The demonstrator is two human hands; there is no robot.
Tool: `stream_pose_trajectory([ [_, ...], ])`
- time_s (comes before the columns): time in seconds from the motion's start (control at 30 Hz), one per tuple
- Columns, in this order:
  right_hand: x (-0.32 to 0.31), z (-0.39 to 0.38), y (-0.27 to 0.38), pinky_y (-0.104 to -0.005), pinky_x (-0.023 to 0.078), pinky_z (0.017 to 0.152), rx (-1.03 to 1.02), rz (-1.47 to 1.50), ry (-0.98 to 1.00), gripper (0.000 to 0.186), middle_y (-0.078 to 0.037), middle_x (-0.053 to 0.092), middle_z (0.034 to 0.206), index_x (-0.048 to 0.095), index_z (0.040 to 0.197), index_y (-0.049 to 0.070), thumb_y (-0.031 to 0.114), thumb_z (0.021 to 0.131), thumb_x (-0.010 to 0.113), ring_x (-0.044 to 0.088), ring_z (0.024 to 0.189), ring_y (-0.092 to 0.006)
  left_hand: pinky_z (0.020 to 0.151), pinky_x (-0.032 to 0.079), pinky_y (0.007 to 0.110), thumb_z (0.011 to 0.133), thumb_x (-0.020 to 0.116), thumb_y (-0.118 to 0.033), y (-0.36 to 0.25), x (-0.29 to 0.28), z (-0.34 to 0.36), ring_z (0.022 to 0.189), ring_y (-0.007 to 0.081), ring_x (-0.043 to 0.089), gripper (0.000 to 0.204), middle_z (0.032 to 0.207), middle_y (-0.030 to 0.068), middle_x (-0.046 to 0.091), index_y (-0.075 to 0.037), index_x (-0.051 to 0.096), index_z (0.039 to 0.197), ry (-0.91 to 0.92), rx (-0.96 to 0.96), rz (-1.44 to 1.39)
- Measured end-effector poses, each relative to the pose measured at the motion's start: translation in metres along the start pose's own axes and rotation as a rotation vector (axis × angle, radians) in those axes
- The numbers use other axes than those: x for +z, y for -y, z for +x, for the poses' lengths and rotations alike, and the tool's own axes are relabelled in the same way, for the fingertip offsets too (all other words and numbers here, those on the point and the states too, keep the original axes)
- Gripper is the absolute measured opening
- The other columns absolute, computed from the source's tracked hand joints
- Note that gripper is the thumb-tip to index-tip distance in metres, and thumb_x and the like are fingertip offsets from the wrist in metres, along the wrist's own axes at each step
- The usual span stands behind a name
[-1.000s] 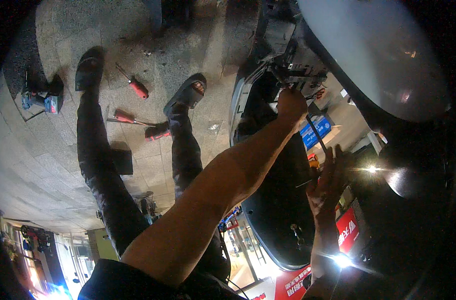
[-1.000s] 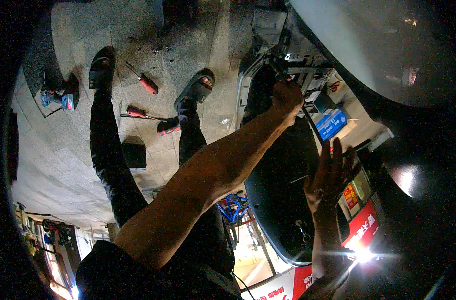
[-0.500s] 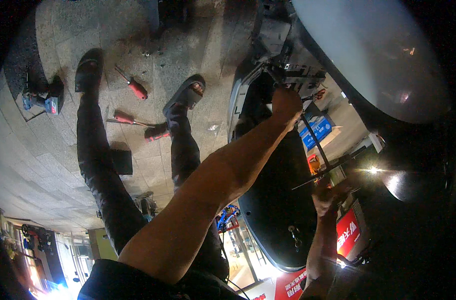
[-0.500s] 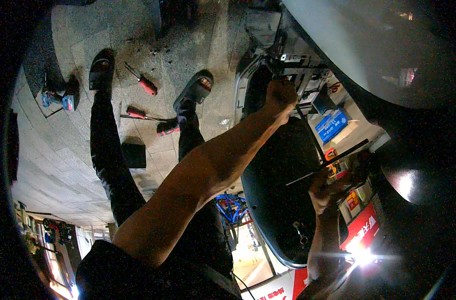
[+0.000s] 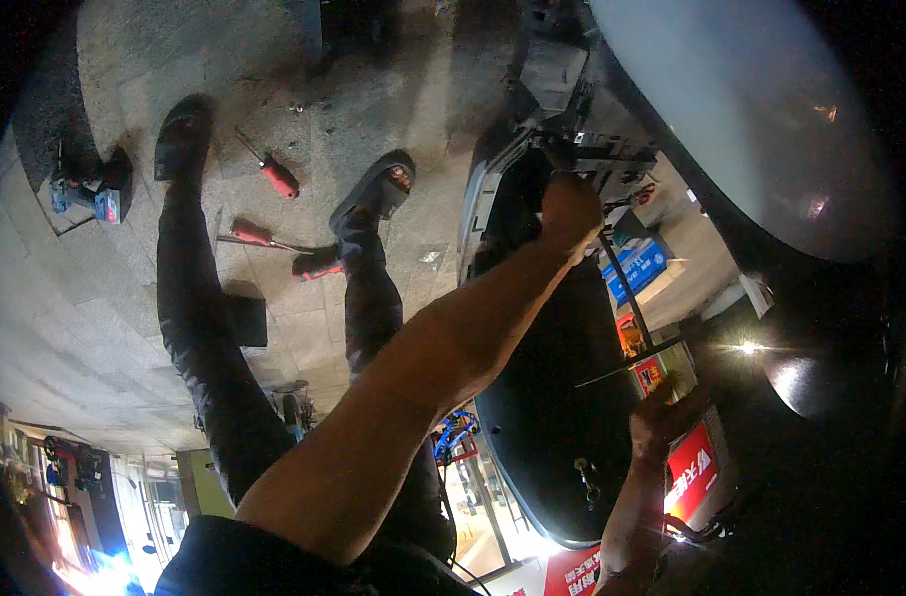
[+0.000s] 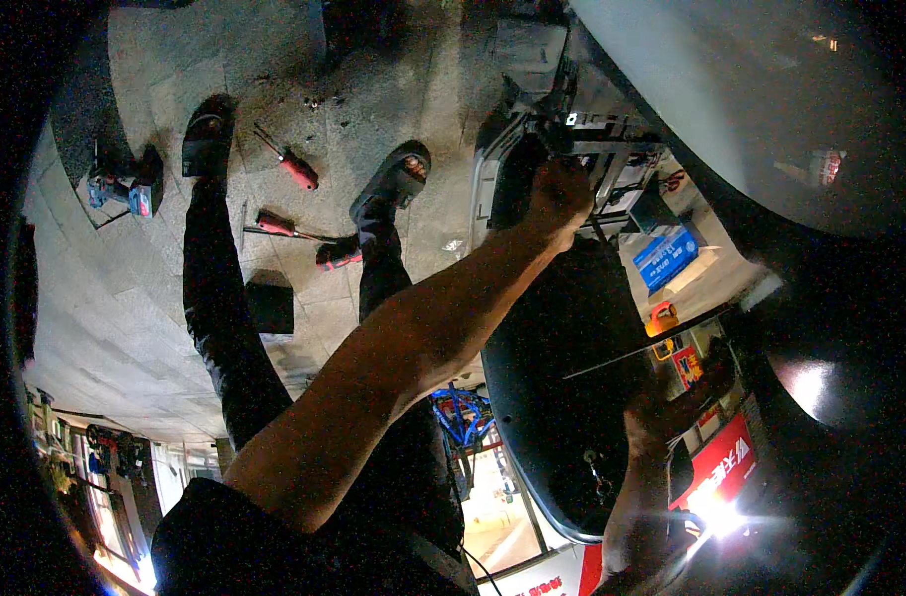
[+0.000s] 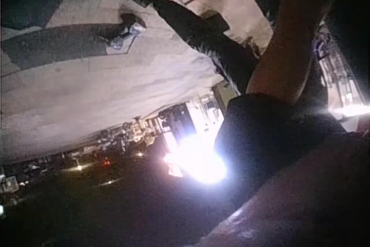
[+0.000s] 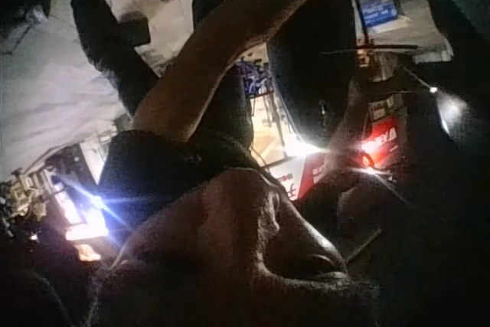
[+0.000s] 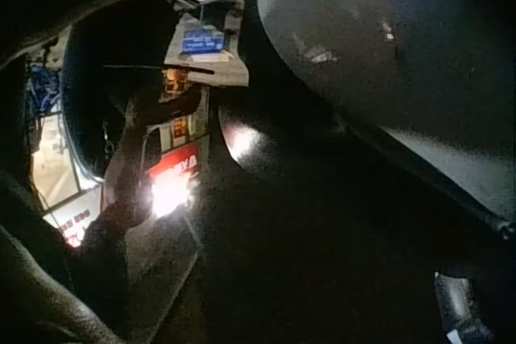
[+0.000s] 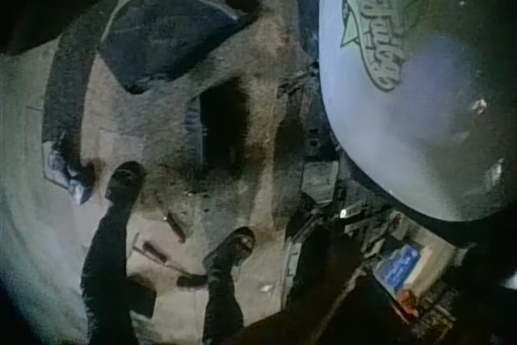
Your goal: The person works on the battery compartment of a scooter, connecting wires and tightening terminals with a screwdriver. The person removes a floor mat, kneels to access the battery, and uses a screwdriver to secure connections.
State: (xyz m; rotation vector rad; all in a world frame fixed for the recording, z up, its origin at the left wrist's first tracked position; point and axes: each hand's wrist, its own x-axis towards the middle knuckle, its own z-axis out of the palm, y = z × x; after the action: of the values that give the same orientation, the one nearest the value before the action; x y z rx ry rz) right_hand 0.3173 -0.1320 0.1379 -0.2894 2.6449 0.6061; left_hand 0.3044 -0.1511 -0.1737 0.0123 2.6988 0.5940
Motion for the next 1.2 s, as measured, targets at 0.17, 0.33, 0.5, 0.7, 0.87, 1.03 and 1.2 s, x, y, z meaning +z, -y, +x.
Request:
stream_pose_trajectory([
  [0.17, -0.018, 0.032, 0.026, -0.0450, 0.049, 0.081, -0.088, 0.164, 0.097, 0.042, -0.017, 0.059, 0.113, 0.063, 0.115, 0.001, 0.033, 0.088, 0.068, 0.055, 0.105, -0.0303, 0.055, 0.038, 0.036, 0.090, 0.054, -0.022, 0.002, 0.006, 0.005, 0.064, 0.0213, 0.049, 0.017, 0.071, 0.0050, 0.050, -0.010, 0.059, 0.079, 0.245, -0.413, -1.148],
  [0.33, -0.011, 0.041, 0.042, -0.0227, 0.044, 0.045, 0.868, 1.496, 0.364, 0.042, -0.006, 0.065, 0.078, 0.066, 0.099, 0.004, 0.043, 0.097, 0.052, 0.058, 0.053, -0.0123, 0.044, 0.025, 0.030, 0.091, 0.059, -0.025, 0.031, 0.000, -0.010, 0.045, 0.0113, 0.030, 0.027, 0.056, -0.0037, 0.032, -0.019, 0.043, 0.069, 0.170, -0.618, -2.310],
  [0.5, -0.012, 0.039, 0.047, -0.0207, 0.037, 0.034, 1.031, 1.554, 0.369, 0.052, -0.005, 0.063, 0.071, 0.065, 0.095, 0.005, 0.053, 0.097, 0.045, 0.052, 0.043, -0.0104, 0.042, 0.022, 0.029, 0.087, 0.066, -0.018, 0.021, -0.047, -0.002, 0.044, 0.0095, 0.029, 0.025, 0.057, -0.0042, 0.034, -0.017, 0.044, 0.074, 0.321, -0.955, -2.298],
  [0.7, 0.007, 0.028, 0.034, -0.0343, 0.050, 0.072, 0.423, 0.624, 0.185, 0.036, -0.010, 0.062, 0.091, 0.057, 0.118, 0.006, 0.035, 0.096, 0.054, 0.060, 0.078, -0.0222, 0.055, 0.039, 0.034, 0.086, 0.058, -0.014, -0.007, 0.010, -0.004, 0.066, 0.0190, 0.052, 0.004, 0.071, 0.0056, 0.054, -0.011, 0.059, 0.086, 0.138, -0.257, -1.401],
  [0.87, -0.030, 0.045, 0.055, -0.0479, 0.042, 0.094, -0.336, -0.039, 0.053, 0.053, -0.018, 0.061, 0.108, 0.044, 0.135, 0.000, 0.017, 0.088, 0.061, 0.059, 0.099, -0.0364, 0.064, 0.048, 0.036, 0.086, 0.052, -0.013, 0.007, -0.012, 0.001, 0.079, 0.0249, 0.062, 0.017, 0.078, 0.0101, 0.064, -0.009, 0.067, 0.092, 0.281, 0.271, -0.434],
  [1.03, 0.014, 0.071, 0.027, -0.0460, 0.048, 0.079, -0.165, 0.240, 0.254, 0.043, -0.018, 0.061, 0.098, 0.052, 0.129, 0.004, 0.012, 0.087, 0.058, 0.059, 0.089, -0.0365, 0.065, 0.045, 0.036, 0.087, 0.052, -0.014, 0.008, -0.021, 0.000, 0.078, 0.0241, 0.060, 0.014, 0.083, 0.0097, 0.062, -0.011, 0.066, 0.085, 0.256, -0.256, -1.372],
  [1.2, 0.028, 0.072, 0.044, -0.0443, 0.049, 0.080, -0.139, 0.350, 0.020, 0.042, -0.018, 0.058, 0.108, 0.052, 0.130, 0.006, 0.029, 0.095, 0.053, 0.058, 0.096, -0.0342, 0.044, 0.034, 0.029, 0.095, 0.047, -0.015, 0.033, 0.026, -0.002, 0.054, 0.0137, 0.045, 0.014, 0.065, 0.0013, 0.043, -0.014, 0.051, 0.081, -0.198, -0.087, -1.953],
])
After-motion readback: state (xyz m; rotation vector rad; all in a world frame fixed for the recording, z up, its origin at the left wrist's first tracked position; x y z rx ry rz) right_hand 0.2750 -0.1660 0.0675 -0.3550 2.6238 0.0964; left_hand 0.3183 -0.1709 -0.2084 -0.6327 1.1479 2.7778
